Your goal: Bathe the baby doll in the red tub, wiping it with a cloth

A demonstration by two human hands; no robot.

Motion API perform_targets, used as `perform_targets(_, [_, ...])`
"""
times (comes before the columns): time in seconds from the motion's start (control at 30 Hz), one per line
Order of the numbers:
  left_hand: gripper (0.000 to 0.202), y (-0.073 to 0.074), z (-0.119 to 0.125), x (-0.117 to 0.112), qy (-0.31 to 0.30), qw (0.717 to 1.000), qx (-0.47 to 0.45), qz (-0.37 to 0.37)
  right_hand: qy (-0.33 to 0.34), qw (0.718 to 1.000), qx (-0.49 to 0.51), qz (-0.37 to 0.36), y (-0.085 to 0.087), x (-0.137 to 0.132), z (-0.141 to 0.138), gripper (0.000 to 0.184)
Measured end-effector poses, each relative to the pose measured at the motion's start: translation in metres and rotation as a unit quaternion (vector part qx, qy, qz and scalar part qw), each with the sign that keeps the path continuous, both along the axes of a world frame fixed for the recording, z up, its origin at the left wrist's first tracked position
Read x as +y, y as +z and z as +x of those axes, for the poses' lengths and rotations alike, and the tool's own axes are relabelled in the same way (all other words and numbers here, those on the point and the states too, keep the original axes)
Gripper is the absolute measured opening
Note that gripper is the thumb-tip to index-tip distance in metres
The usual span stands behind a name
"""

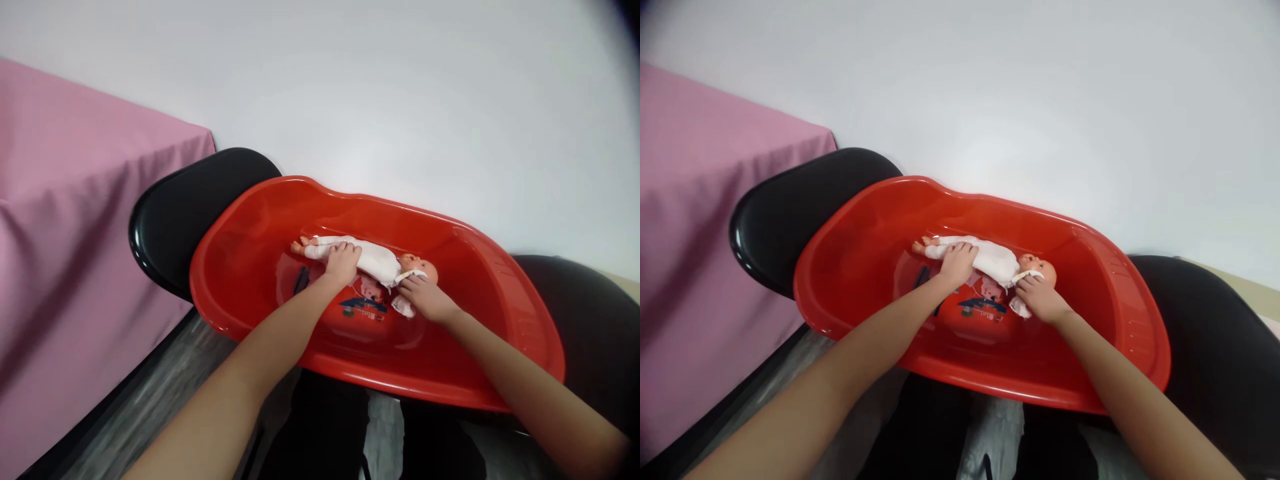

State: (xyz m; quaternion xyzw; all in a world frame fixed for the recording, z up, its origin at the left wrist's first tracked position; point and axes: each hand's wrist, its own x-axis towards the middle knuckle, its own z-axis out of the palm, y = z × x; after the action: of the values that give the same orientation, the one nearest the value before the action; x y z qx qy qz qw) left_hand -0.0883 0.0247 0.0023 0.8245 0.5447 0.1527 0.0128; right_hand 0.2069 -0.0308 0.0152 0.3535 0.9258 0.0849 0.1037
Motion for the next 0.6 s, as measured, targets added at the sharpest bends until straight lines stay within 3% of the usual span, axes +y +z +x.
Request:
perform_targets(0.2, [0.029,-0.001,-0.001,-0.002,-0.01,1.0,0.02,-0.006,-0.015,0.995,-0.04,-0.086,0.003,-0.001,-0.001,0.028])
perform_targets(0.33, [0.029,-0.003,0.0,-0.001,-0.012,1.0,0.026,-0.001,-0.065,0.997,0.001,-0.036,0.017,0.0,-0.003,0.029])
perform_targets(0.43, [0.028,-0.003,0.0,-0.001,-0.015,0.999,0.032,0.004,-0.08,0.996,0.0,-0.039,0.024,0.002,-0.011,0.031])
perform_targets(0.6, [0.026,-0.005,-0.002,-0.004,-0.019,0.998,0.051,-0.013,-0.058,0.994,-0.03,-0.092,0.012,0.004,-0.032,0.032])
